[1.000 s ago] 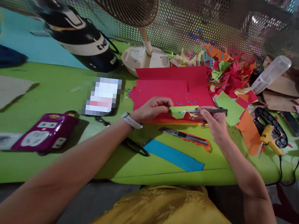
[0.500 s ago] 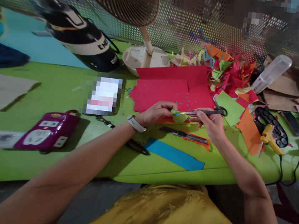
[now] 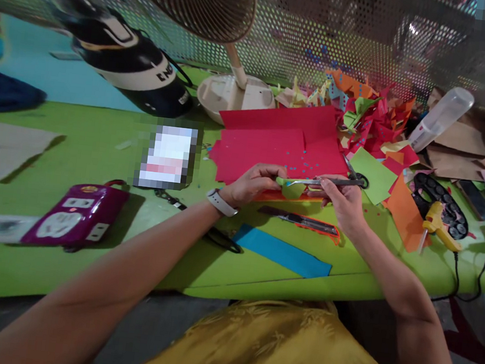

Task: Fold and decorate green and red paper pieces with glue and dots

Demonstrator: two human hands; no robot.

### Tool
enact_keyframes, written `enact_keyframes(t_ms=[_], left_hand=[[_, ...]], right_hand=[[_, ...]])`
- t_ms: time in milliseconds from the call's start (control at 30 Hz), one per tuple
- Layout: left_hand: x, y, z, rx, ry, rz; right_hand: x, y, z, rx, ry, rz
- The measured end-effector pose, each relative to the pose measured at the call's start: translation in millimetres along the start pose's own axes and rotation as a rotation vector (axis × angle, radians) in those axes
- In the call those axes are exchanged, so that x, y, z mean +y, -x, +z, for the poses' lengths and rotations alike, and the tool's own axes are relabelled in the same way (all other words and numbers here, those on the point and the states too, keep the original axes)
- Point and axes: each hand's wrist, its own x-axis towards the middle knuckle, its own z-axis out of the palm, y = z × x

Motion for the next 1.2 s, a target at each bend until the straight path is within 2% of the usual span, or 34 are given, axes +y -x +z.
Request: enact_keyframes(t_ms=[667,1000,1200], left_hand=[[1.3,1.8,0.2,-0.039,-0.013,0.009],[-0.5,0.0,0.5,-0.003,0.037,0.018],[-0.2,1.3,2.1,0.023,0.036,-0.024]], right_hand=[[-0.8,0.4,2.3,-0.004,-0.006,0.023],[-3.1,1.3,1.1,0.018,0.012,-0.009],[-1.6,2.4,2.6,0.022,0.015,-0.014]])
